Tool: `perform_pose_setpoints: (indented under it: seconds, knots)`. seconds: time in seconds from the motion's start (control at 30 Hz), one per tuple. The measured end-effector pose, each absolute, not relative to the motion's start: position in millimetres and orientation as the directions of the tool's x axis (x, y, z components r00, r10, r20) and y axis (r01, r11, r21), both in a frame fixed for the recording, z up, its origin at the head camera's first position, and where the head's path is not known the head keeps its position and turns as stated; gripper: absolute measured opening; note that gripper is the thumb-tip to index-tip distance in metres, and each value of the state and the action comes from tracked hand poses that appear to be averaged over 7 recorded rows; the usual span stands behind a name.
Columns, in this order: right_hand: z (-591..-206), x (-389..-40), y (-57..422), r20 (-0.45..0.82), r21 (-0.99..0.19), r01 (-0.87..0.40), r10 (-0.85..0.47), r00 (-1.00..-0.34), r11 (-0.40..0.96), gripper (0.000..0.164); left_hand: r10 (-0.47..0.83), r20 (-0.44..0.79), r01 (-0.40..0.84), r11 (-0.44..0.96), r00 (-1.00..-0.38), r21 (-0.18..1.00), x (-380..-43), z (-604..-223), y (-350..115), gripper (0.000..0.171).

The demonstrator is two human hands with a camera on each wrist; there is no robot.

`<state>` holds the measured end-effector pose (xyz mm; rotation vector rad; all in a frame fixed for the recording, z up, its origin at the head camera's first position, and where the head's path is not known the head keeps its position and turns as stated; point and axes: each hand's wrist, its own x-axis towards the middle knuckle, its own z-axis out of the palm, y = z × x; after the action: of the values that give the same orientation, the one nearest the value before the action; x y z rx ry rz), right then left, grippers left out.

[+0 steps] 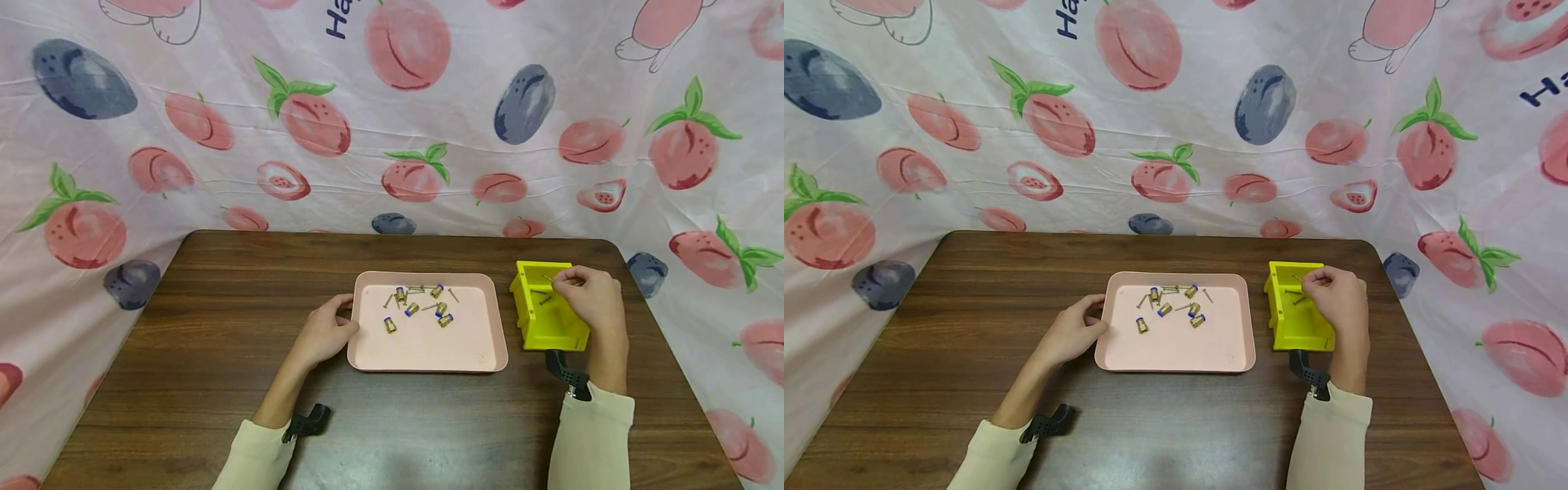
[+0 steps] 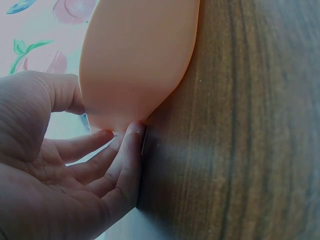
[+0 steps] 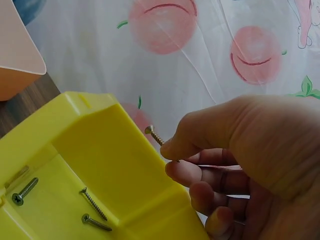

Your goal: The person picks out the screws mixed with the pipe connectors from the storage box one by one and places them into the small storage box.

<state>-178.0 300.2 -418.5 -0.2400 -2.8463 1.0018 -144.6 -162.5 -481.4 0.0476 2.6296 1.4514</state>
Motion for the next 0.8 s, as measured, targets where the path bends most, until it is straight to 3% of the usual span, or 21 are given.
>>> perform_pose_setpoints:
  seconds: [0.8]
  knots:
    - [-420.0,-176.8,304.0,0.053,-0.610,0.143,0.220,-0.974,0.780,0.032,0.087,-0.090,-0.030,0.529,-0.992,0.848,-143.5,-483.4,-161.8,0.060]
